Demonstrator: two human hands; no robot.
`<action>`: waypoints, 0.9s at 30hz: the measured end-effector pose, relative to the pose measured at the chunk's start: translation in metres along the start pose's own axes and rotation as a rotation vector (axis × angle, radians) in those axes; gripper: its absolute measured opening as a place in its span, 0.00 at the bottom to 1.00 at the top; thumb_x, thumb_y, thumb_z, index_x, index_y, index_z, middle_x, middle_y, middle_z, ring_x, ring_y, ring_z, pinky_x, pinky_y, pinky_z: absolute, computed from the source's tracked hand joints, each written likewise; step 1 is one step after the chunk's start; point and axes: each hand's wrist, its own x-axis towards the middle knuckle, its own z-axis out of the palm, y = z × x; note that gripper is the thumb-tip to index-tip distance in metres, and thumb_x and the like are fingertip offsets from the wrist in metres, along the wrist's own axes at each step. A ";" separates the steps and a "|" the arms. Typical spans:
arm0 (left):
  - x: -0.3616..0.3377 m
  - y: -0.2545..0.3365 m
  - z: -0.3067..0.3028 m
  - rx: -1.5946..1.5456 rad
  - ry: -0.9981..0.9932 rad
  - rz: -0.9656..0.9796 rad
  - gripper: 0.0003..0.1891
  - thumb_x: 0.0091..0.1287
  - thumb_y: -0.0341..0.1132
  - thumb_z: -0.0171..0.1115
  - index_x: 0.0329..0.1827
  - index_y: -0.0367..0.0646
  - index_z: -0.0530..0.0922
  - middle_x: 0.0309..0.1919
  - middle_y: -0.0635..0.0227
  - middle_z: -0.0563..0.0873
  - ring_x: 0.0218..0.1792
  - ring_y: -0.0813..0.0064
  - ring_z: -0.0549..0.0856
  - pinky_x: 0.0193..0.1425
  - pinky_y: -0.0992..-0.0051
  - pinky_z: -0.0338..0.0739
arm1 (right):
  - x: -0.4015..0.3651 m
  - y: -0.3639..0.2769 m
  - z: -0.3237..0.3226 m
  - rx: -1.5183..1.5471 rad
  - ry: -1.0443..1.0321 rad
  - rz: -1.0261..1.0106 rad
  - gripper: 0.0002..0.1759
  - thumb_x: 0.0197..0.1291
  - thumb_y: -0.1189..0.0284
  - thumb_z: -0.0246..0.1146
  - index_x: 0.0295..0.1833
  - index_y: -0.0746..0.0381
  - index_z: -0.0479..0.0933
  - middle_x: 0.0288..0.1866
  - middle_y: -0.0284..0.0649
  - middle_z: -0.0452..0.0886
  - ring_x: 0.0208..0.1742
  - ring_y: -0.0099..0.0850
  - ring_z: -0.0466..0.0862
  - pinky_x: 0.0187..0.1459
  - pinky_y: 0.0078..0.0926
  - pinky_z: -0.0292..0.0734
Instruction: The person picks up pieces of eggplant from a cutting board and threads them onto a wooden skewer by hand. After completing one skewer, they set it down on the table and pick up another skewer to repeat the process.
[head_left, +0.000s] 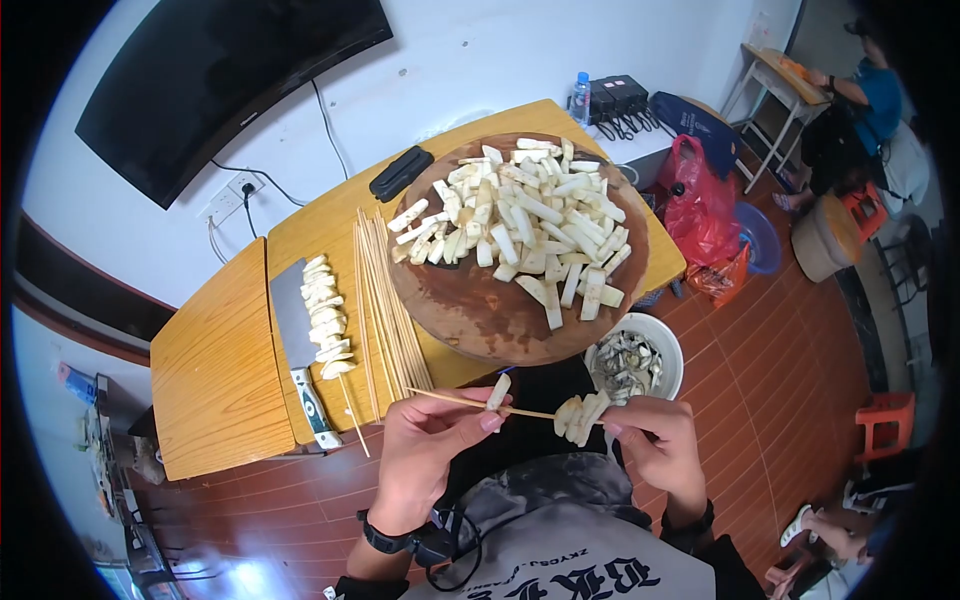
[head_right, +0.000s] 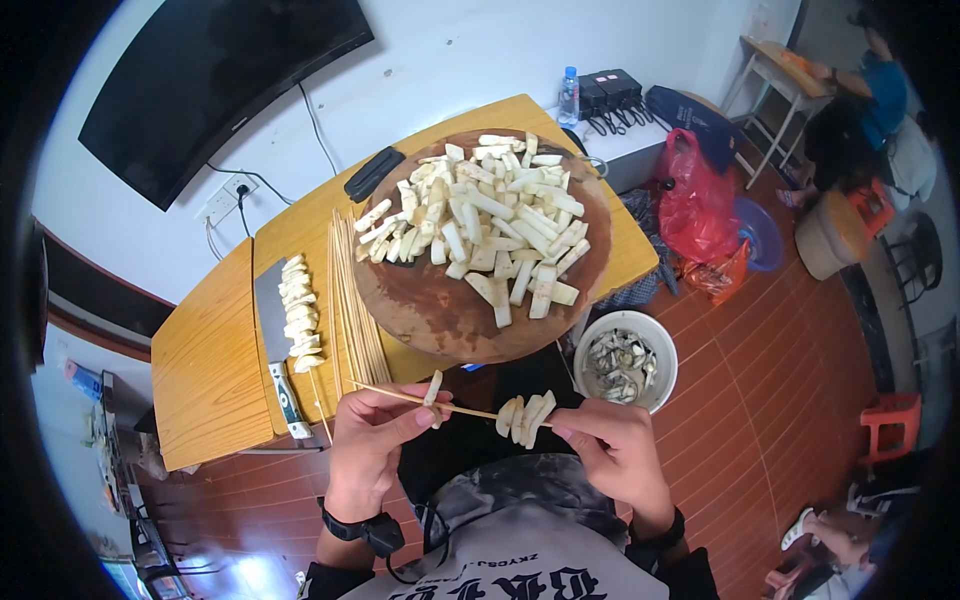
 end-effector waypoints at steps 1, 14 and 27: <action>-0.001 -0.002 0.003 0.009 0.013 -0.015 0.15 0.61 0.17 0.72 0.51 0.27 0.85 0.47 0.49 0.90 0.46 0.66 0.91 0.56 0.71 0.86 | -0.001 0.000 0.000 0.004 0.001 0.001 0.11 0.54 0.88 0.64 0.40 0.66 0.86 0.25 0.44 0.82 0.23 0.37 0.80 0.27 0.30 0.71; -0.007 -0.020 0.030 0.082 -0.071 -0.105 0.15 0.65 0.18 0.70 0.55 0.30 0.85 0.49 0.55 0.91 0.48 0.74 0.90 0.58 0.75 0.85 | -0.002 -0.006 0.001 -0.027 -0.028 0.008 0.12 0.54 0.89 0.64 0.40 0.65 0.86 0.25 0.44 0.81 0.23 0.38 0.80 0.27 0.31 0.72; 0.001 -0.029 0.021 0.148 -0.218 0.078 0.16 0.65 0.14 0.67 0.57 0.29 0.82 0.53 0.58 0.87 0.53 0.72 0.87 0.64 0.72 0.83 | 0.000 -0.008 0.000 -0.009 -0.037 -0.002 0.11 0.55 0.89 0.64 0.40 0.65 0.86 0.26 0.43 0.82 0.25 0.38 0.80 0.29 0.31 0.73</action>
